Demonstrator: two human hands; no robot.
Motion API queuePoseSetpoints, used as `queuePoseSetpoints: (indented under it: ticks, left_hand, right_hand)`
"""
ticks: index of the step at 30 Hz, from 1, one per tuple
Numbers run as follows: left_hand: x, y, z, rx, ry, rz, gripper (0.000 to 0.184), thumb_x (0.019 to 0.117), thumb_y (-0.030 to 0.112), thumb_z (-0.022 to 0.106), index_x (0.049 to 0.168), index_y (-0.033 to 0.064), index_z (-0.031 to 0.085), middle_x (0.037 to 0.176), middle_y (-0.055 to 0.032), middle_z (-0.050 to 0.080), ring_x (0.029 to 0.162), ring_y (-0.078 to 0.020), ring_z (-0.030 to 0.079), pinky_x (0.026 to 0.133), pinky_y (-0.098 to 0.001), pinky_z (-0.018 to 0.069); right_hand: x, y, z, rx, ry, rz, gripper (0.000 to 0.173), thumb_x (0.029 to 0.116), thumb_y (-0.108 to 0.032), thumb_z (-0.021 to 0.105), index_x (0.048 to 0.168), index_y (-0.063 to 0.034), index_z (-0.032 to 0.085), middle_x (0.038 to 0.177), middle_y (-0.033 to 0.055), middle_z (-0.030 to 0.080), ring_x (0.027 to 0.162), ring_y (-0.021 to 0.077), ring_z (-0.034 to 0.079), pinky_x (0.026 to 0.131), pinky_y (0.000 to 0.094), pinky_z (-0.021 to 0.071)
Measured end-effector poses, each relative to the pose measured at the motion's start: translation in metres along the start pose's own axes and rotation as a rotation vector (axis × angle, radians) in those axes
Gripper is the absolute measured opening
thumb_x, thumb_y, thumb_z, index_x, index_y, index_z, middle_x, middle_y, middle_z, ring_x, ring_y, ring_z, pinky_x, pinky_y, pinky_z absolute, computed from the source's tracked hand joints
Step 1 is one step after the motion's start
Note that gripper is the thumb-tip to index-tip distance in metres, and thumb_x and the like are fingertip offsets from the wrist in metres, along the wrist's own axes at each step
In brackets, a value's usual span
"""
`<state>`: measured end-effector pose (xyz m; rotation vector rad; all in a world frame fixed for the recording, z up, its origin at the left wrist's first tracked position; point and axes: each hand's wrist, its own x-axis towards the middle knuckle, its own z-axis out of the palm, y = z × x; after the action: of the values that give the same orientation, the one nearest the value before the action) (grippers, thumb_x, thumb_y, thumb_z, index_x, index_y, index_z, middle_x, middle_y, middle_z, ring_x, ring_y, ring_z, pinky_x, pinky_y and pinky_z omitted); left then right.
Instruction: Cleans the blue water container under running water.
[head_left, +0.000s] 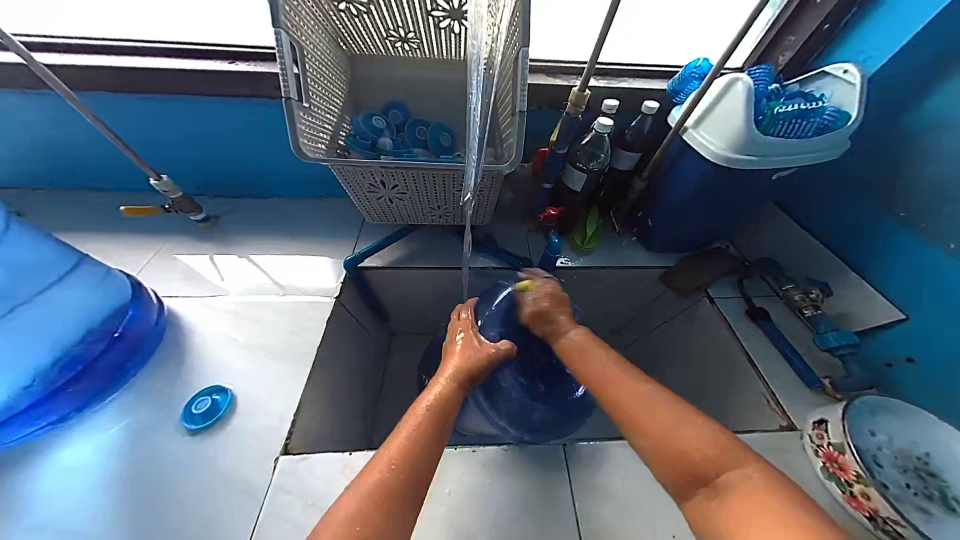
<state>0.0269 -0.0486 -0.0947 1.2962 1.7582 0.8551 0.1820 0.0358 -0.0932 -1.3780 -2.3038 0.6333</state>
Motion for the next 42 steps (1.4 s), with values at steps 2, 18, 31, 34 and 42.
queuePoseSetpoints:
  ticks: [2, 18, 31, 34, 42]
  left_hand:
    - [-0.009, -0.005, 0.006, -0.006, 0.086, 0.065, 0.096, 0.0711, 0.037, 0.084, 0.148, -0.0027, 0.043, 0.151, -0.0259, 0.044, 0.142, -0.0347, 0.043, 0.118, -0.0476, 0.0356]
    - [-0.049, -0.008, 0.021, -0.141, -0.017, 0.166, 0.068, 0.0898, 0.027, 0.07, 0.144, -0.0055, 0.044, 0.156, -0.0276, 0.036, 0.147, -0.0332, 0.034, 0.12, -0.0447, 0.0321]
    - [0.017, 0.01, 0.002, 0.085, -0.11, 0.019, 0.101, 0.0695, 0.037, 0.087, 0.153, 0.0058, 0.04, 0.151, -0.0214, 0.044, 0.138, -0.0334, 0.046, 0.113, -0.0517, 0.0399]
    - [0.001, -0.003, -0.001, 0.034, 0.007, 0.05, 0.1, 0.0689, 0.043, 0.084, 0.151, 0.0032, 0.043, 0.153, -0.0228, 0.042, 0.141, -0.033, 0.043, 0.116, -0.0489, 0.0377]
    - [0.058, 0.019, -0.036, 0.082, -0.243, -0.009, 0.071, 0.0997, 0.046, 0.063, 0.138, -0.0108, 0.048, 0.137, -0.0332, 0.053, 0.127, -0.0427, 0.054, 0.108, -0.0578, 0.0426]
  right_hand:
    - [0.0, -0.038, 0.012, 0.091, -0.001, -0.263, 0.033, 0.0947, -0.012, 0.062, 0.12, 0.0077, 0.069, 0.131, 0.0267, 0.065, 0.132, 0.0387, 0.056, 0.115, 0.0508, 0.0412]
    - [0.018, 0.013, -0.011, 0.032, 0.098, 0.186, 0.036, 0.1056, -0.016, 0.049, 0.129, 0.0073, 0.062, 0.134, 0.0309, 0.06, 0.129, 0.0461, 0.057, 0.107, 0.0629, 0.0441]
    - [0.003, 0.013, -0.005, 0.06, 0.064, 0.058, 0.032, 0.101, -0.012, 0.057, 0.126, 0.0062, 0.067, 0.135, 0.0256, 0.062, 0.132, 0.0402, 0.056, 0.112, 0.0557, 0.0425]
    - [0.015, -0.033, 0.001, 0.109, -0.022, -0.261, 0.028, 0.0945, -0.009, 0.062, 0.116, 0.0048, 0.072, 0.125, 0.0248, 0.068, 0.125, 0.0381, 0.061, 0.109, 0.0518, 0.0461]
    - [-0.052, -0.023, 0.04, 0.054, 0.17, -0.259, 0.044, 0.0895, -0.009, 0.061, 0.13, 0.0087, 0.065, 0.139, 0.0269, 0.061, 0.137, 0.0393, 0.054, 0.116, 0.0502, 0.0422]
